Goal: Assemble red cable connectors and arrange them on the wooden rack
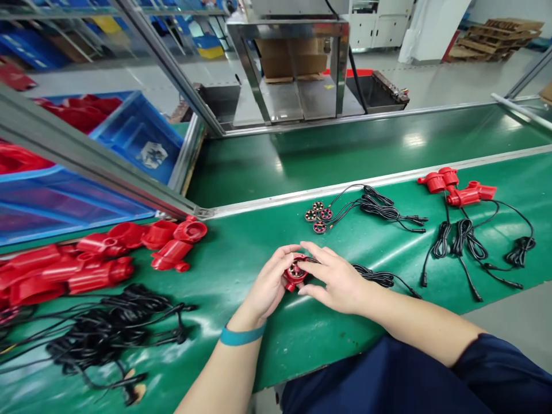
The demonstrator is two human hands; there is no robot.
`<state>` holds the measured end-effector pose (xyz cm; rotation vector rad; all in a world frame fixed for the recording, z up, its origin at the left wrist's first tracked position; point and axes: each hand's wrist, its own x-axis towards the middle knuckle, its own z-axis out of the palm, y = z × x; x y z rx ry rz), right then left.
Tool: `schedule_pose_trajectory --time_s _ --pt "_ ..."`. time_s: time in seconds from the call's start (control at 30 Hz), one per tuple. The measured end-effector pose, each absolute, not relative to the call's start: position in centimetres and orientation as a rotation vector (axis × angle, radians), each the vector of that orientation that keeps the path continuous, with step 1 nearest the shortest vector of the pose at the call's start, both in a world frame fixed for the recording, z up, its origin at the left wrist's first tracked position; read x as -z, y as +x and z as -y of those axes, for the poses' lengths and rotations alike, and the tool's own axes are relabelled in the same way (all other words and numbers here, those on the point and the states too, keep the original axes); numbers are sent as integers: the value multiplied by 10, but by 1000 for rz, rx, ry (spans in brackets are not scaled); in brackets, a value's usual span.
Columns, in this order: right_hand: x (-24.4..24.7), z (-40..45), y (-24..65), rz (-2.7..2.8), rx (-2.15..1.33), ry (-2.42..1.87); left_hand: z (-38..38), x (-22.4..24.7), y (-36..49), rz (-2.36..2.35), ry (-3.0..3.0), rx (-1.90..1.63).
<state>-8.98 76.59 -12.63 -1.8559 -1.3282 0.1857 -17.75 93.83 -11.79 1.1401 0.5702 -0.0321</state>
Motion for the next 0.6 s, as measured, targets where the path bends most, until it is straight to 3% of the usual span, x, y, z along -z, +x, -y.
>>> schedule_pose_trajectory --time_s 0.33,0.6 --pt "131 -767 -86 1432 -170 -2068 -931 127 -175 -461 1363 -34" --pt "153 -778 -72 1286 -10 -1777 -924 133 -173 -380 1467 4"
